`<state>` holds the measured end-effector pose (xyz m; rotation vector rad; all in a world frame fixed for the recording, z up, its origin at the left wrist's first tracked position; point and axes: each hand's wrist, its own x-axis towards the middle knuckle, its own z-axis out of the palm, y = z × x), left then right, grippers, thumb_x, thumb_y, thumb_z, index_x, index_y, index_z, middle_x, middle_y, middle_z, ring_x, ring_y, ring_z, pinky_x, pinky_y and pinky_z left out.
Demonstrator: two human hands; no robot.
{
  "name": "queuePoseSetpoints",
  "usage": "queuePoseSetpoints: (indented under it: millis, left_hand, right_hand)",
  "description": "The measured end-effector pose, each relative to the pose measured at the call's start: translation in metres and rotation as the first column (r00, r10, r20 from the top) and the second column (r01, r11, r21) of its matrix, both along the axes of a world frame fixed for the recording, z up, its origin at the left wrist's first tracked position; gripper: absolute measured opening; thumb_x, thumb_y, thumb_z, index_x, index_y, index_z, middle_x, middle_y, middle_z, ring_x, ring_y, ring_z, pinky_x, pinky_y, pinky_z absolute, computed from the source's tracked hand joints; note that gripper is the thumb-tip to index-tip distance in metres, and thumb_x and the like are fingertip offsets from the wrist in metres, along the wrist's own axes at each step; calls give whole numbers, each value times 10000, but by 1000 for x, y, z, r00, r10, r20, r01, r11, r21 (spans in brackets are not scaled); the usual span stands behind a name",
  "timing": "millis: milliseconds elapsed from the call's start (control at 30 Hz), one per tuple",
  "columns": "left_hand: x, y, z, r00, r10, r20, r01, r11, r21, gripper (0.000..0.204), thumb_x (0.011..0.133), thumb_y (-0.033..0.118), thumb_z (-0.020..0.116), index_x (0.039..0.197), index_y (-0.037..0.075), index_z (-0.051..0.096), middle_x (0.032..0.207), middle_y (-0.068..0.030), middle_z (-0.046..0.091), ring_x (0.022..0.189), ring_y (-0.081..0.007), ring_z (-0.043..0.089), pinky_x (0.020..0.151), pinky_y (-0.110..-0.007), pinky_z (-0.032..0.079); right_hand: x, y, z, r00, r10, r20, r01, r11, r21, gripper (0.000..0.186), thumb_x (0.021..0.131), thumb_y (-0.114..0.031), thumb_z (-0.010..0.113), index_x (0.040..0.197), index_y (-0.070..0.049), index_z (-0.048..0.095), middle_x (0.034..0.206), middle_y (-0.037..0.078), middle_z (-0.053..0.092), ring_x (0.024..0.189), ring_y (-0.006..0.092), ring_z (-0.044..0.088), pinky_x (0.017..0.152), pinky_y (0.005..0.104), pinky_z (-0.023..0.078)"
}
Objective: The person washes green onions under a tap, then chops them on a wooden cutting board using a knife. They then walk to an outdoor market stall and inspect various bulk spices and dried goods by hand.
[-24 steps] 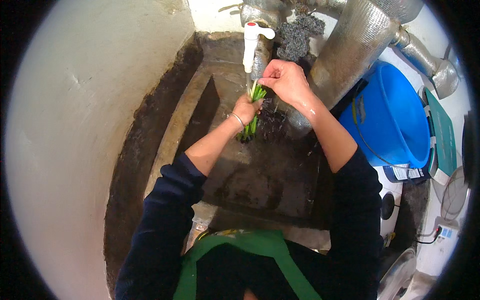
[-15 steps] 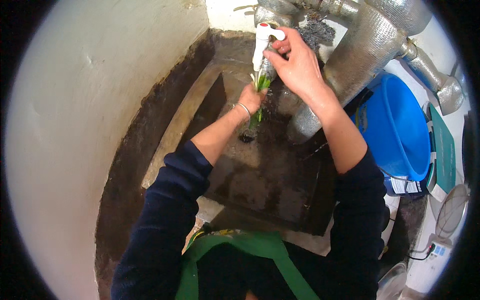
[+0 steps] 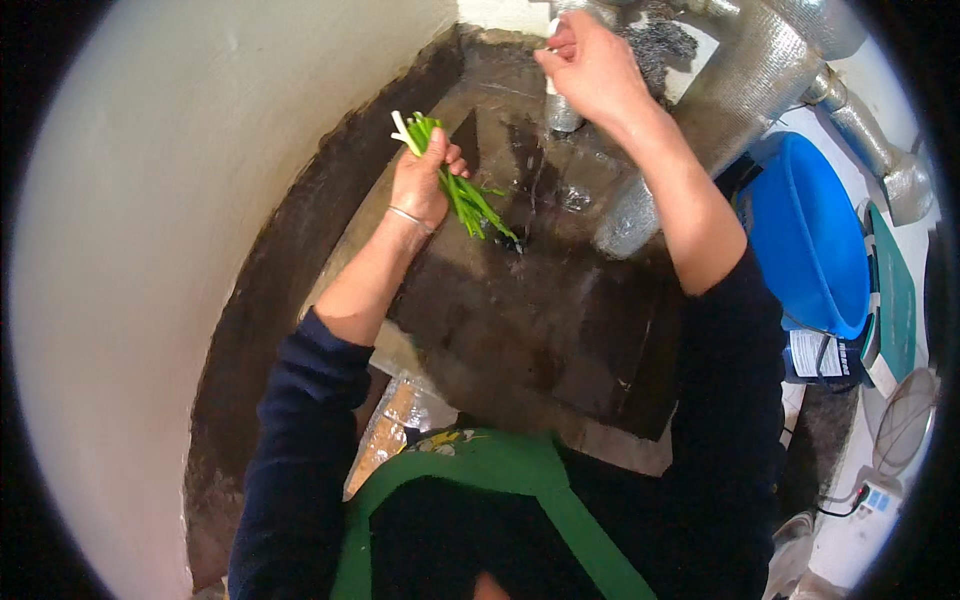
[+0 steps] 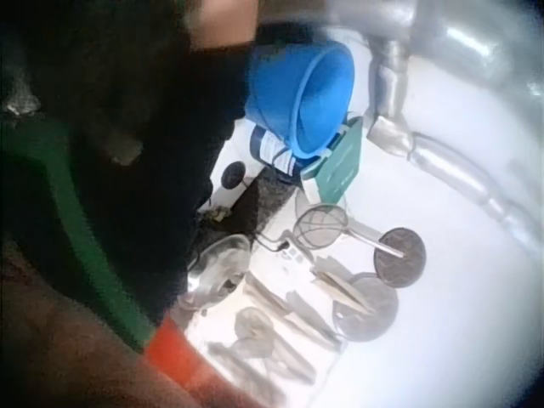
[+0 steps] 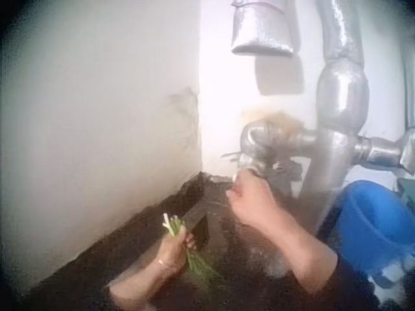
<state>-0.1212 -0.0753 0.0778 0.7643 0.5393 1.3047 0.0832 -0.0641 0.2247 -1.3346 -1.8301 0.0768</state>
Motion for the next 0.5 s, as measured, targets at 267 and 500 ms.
queuePoseSetpoints:
  millis: [267,500]
  left_hand:
    - [-151,-175,74,907,404,-121,-361,891,276,440,894,530,446,777,109,392,622,39,275,540,-90,261,527,-265,273]
    - [-289,-407,27,516,843,-152,-802,537,261,443,917,500,433,773,83,389,595,28,288,502,-85,253,492,-261,269]
  right_hand:
    - [17,-42,30,692,510,-510,-530,839,120,256,912,-155,474,1084,18,554,886,124,645,805,248,633,746,361,490]
    - [-25,-108,-250,990,138,0,-104,746,-657,198,812,-159,619,981,-58,648,837,111,673,788,200,632,781,335,483]
